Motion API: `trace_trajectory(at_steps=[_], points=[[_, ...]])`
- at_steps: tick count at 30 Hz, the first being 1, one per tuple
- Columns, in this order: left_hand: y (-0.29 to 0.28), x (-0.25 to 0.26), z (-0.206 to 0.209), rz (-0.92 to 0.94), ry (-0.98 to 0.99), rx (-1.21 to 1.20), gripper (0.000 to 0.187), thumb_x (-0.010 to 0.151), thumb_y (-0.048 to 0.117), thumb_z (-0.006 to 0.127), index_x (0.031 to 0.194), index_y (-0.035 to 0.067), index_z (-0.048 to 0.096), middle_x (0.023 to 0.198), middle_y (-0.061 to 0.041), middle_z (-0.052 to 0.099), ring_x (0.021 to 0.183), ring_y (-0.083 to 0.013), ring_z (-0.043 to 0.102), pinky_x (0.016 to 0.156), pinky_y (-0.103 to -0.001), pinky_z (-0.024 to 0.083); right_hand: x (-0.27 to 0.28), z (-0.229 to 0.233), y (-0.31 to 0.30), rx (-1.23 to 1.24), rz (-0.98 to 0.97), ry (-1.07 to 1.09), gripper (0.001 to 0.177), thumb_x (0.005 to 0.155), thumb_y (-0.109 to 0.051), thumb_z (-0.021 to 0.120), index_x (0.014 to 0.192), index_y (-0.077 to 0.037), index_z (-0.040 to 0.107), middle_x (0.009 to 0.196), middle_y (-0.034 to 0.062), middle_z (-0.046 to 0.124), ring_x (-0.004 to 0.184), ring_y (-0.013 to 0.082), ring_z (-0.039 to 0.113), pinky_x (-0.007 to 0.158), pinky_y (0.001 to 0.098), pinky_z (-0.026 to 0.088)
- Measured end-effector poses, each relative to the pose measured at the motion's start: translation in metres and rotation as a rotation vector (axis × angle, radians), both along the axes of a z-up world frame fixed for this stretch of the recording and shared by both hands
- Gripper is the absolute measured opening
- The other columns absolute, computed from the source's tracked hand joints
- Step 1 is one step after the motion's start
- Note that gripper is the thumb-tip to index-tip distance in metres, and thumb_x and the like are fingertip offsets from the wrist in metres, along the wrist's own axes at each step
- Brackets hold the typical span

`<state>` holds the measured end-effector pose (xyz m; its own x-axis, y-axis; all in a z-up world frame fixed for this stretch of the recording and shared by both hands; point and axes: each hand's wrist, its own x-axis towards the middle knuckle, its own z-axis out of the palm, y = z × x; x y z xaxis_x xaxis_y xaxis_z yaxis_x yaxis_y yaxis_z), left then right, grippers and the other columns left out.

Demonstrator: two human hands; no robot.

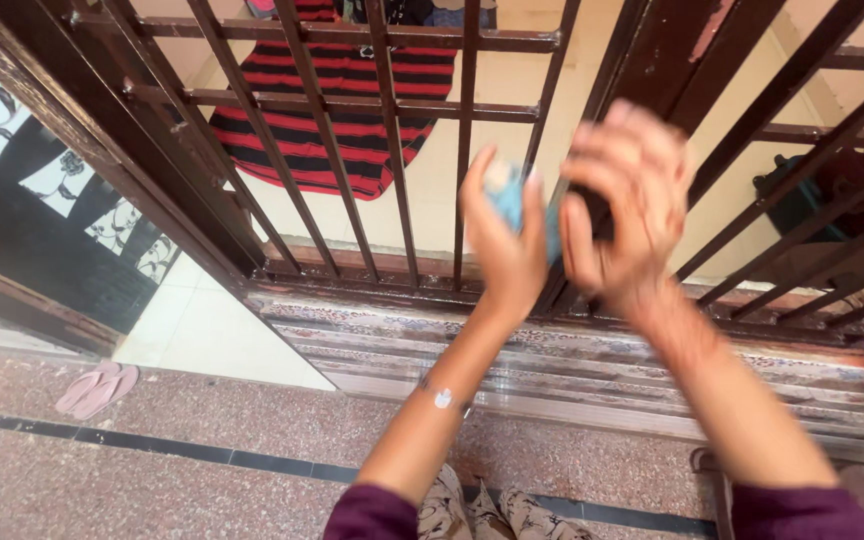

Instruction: The person cleans the vertical bars and horizontal tracks of a metal door frame with a blue cloth by hand.

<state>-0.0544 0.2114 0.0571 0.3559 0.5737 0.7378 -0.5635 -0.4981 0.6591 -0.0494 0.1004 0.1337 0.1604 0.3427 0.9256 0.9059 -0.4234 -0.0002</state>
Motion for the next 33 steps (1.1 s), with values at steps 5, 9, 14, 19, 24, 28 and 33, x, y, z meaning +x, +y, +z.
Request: trace_trajectory(at_steps=[5,9,14,19,24,28,33], points=[[0.002,0.059,0.017,0.057,0.022,0.215,0.040,0.091,0.010,0.069,0.128,-0.001,0.059,0.113,-0.019,0.061,0.095,-0.0394,0.067,0.078,-0.044,0.056,0.070,0.025,0.026,-0.305,-0.297,-0.499,0.019,0.107,-0.015,0.068,0.122,-0.014,0.080,0.157,0.0140,0.061,0.148,0.0374,0.048,0.125,0.0450,0.027],[0.001,0.068,0.001,0.100,-0.002,0.251,0.033,0.095,0.005,0.065,0.127,-0.001,0.057,0.114,-0.016,0.063,0.098,-0.0374,0.067,0.072,-0.042,0.057,0.071,0.012,0.028,-0.230,-0.334,-0.444,0.025,0.102,-0.016,0.066,0.118,-0.018,0.084,0.151,0.0050,0.065,0.143,0.0287,0.055,0.123,0.0404,0.029],[0.006,0.070,-0.007,0.155,0.029,0.337,0.031,0.094,0.002,0.064,0.124,-0.002,0.057,0.118,-0.017,0.065,0.101,-0.0375,0.067,0.077,-0.043,0.058,0.070,0.012,0.030,-0.180,-0.323,-0.412,0.016,0.103,-0.016,0.069,0.110,-0.016,0.083,0.144,0.0032,0.069,0.137,0.0232,0.061,0.123,0.0370,0.032],[0.004,0.058,-0.054,0.082,0.123,0.225,0.034,0.090,-0.001,0.065,0.123,-0.002,0.059,0.111,-0.018,0.067,0.098,-0.0387,0.069,0.078,-0.046,0.058,0.066,0.017,0.031,-0.172,-0.299,-0.393,0.015,0.098,-0.014,0.070,0.107,-0.015,0.082,0.144,0.0023,0.068,0.129,0.0220,0.065,0.121,0.0364,0.036],[0.006,0.053,-0.123,0.080,0.255,0.213,0.021,0.097,0.002,0.067,0.116,-0.002,0.059,0.101,-0.021,0.068,0.087,-0.0427,0.069,0.070,-0.047,0.055,0.063,0.019,0.030,-0.171,-0.283,-0.375,0.021,0.091,-0.008,0.068,0.107,-0.014,0.080,0.146,0.0017,0.067,0.109,0.0127,0.069,0.119,0.0354,0.039],[0.004,0.048,-0.159,0.047,0.328,0.190,0.021,0.098,0.004,0.066,0.116,-0.003,0.059,0.100,-0.023,0.067,0.085,-0.0442,0.069,0.070,-0.048,0.055,0.064,0.017,0.030,-0.169,-0.297,-0.381,0.020,0.090,-0.008,0.069,0.105,-0.014,0.080,0.146,0.0008,0.067,0.097,0.0114,0.065,0.118,0.0355,0.040],[0.014,0.017,-0.178,-0.082,0.520,0.258,0.036,0.098,0.003,0.063,0.130,-0.008,0.052,0.114,-0.029,0.060,0.098,-0.0480,0.063,0.082,-0.051,0.053,0.064,0.018,0.030,-0.167,-0.281,-0.412,0.020,0.090,-0.008,0.067,0.106,-0.015,0.078,0.151,0.0012,0.063,0.116,0.0170,0.064,0.122,0.0363,0.035]])
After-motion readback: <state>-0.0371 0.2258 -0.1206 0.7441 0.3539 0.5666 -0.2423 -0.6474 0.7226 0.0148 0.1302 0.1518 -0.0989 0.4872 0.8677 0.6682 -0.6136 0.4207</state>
